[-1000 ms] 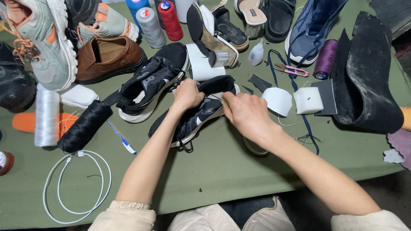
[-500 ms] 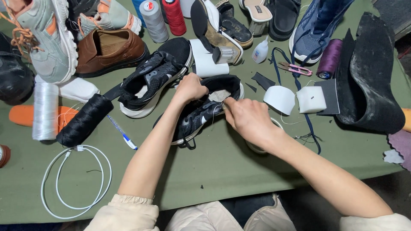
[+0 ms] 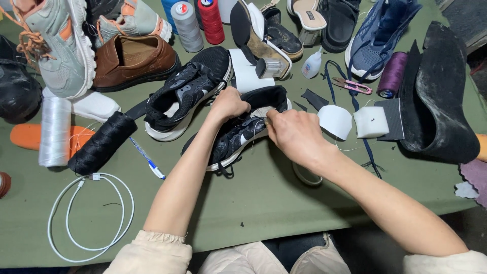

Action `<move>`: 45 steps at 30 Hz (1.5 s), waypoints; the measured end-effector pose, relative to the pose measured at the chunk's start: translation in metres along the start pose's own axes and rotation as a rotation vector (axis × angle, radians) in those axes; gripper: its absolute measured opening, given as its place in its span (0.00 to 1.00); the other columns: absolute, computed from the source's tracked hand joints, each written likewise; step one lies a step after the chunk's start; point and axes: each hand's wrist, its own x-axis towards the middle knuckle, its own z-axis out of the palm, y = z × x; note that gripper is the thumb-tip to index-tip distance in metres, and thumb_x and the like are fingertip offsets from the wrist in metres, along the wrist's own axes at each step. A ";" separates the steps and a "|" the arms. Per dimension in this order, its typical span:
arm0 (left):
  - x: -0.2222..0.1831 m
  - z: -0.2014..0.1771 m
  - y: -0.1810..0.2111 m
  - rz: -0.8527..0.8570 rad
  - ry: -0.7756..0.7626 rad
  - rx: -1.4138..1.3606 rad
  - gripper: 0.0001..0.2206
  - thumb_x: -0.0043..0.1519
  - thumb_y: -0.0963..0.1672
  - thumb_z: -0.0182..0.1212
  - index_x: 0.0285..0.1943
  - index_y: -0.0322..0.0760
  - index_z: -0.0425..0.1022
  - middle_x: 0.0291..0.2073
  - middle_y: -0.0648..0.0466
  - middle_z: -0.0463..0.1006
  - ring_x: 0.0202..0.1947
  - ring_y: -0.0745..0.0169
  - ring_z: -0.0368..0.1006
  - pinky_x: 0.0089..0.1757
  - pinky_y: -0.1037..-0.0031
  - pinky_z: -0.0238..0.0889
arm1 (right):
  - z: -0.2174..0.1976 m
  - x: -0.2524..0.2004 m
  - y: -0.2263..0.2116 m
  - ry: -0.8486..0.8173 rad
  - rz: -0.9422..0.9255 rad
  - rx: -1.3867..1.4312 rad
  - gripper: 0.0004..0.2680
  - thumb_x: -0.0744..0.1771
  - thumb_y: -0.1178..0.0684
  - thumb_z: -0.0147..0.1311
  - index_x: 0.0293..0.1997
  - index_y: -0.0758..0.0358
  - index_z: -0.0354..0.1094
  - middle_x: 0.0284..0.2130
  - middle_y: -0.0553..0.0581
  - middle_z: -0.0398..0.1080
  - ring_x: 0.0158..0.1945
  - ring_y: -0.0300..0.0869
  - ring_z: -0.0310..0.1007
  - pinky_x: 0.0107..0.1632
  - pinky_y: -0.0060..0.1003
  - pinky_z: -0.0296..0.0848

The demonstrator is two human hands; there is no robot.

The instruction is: Hand-stitching the sole of a black sneaker using an awl and thread on a repair workbench.

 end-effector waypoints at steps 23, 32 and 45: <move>0.021 0.001 -0.014 0.098 -0.031 0.096 0.16 0.51 0.47 0.68 0.48 0.41 0.85 0.44 0.38 0.82 0.50 0.35 0.79 0.50 0.54 0.71 | 0.058 -0.017 0.012 0.025 -0.033 -0.128 0.09 0.70 0.53 0.43 0.49 0.57 0.72 0.27 0.60 0.71 0.25 0.56 0.79 0.27 0.53 0.76; 0.025 0.006 -0.017 0.104 -0.040 0.211 0.17 0.53 0.49 0.65 0.51 0.47 0.84 0.46 0.41 0.82 0.53 0.37 0.77 0.53 0.49 0.69 | 0.032 -0.016 0.009 -0.003 -0.018 -0.021 0.09 0.69 0.51 0.46 0.47 0.60 0.71 0.25 0.61 0.73 0.26 0.57 0.80 0.30 0.53 0.77; 0.019 0.011 -0.016 0.136 0.064 0.231 0.17 0.56 0.48 0.65 0.52 0.43 0.83 0.46 0.39 0.83 0.52 0.32 0.77 0.53 0.47 0.68 | 0.027 0.011 0.003 0.044 -0.054 -0.037 0.08 0.68 0.54 0.47 0.40 0.64 0.74 0.20 0.60 0.72 0.24 0.55 0.78 0.28 0.50 0.76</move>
